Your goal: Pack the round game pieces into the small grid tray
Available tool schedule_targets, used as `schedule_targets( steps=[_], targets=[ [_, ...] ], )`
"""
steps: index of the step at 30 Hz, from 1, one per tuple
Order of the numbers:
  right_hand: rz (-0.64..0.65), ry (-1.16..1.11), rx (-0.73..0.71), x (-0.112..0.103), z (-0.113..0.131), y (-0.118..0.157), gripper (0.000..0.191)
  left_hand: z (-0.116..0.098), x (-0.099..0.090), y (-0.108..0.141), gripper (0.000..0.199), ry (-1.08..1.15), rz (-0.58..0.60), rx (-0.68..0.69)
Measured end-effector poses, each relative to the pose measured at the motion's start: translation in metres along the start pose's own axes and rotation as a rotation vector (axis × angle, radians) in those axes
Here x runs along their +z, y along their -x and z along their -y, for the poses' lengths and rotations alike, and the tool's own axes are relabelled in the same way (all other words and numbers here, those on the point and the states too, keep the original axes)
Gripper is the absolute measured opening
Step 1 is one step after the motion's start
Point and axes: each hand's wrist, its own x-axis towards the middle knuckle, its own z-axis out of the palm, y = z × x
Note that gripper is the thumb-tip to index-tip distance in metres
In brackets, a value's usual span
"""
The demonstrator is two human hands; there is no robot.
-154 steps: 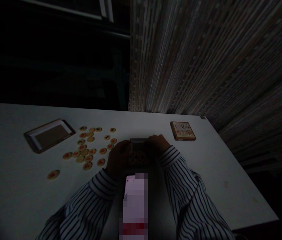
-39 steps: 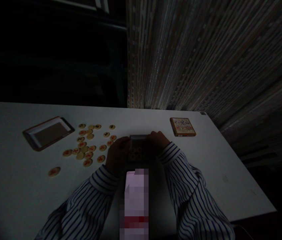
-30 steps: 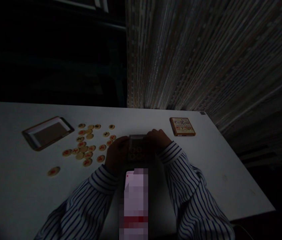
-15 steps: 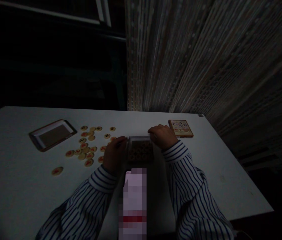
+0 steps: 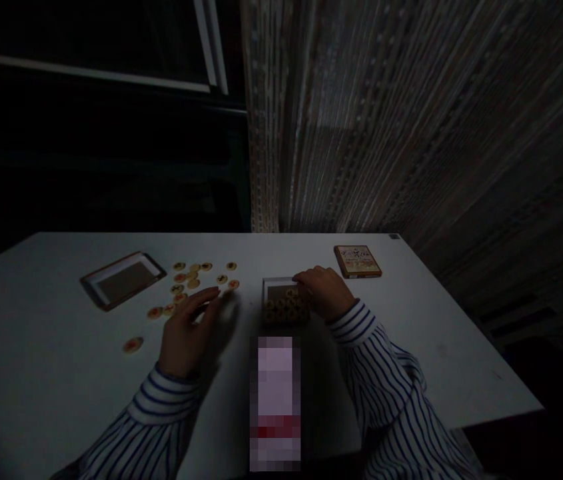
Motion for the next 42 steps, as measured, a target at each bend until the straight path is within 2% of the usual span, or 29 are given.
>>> schedule_targets(
  steps=[4,9,16,20,26,30,38,42],
  targets=[
    [-0.149,-0.056,0.025,0.02,0.01,0.017,0.021,0.009,-0.01,0.011,0.02,-0.084,-0.089,0.056],
    [-0.398,-0.144,0.123,0.046,0.014,0.026,0.021,0.021,-0.006,0.016,0.018,-0.077,-0.183,0.057],
    [-0.552,-0.184,0.259,0.063,-0.001,0.031,0.021,0.025,-0.003,0.013,0.016,-0.102,-0.198,0.061],
    [-0.573,-0.192,0.282,0.064,-0.003,0.032,0.022,0.026,-0.002,0.014,0.015,-0.124,-0.208,0.085],
    [-0.601,-0.179,0.29,0.064,-0.005,0.033,0.022,0.026,-0.001,0.014,0.015,-0.119,-0.257,0.049],
    [-0.639,-0.165,0.254,0.064,-0.007,0.033,0.021,0.026,-0.005,0.014,0.014,-0.118,-0.298,0.046],
    [-0.674,-0.189,0.23,0.064,-0.004,0.033,0.019,0.033,-0.02,0.01,0.023,-0.07,-0.521,-0.185],
    [-0.648,-0.189,0.2,0.066,-0.002,0.033,0.02,0.036,-0.027,0.007,0.027,-0.017,-0.611,-0.236]
  ],
)
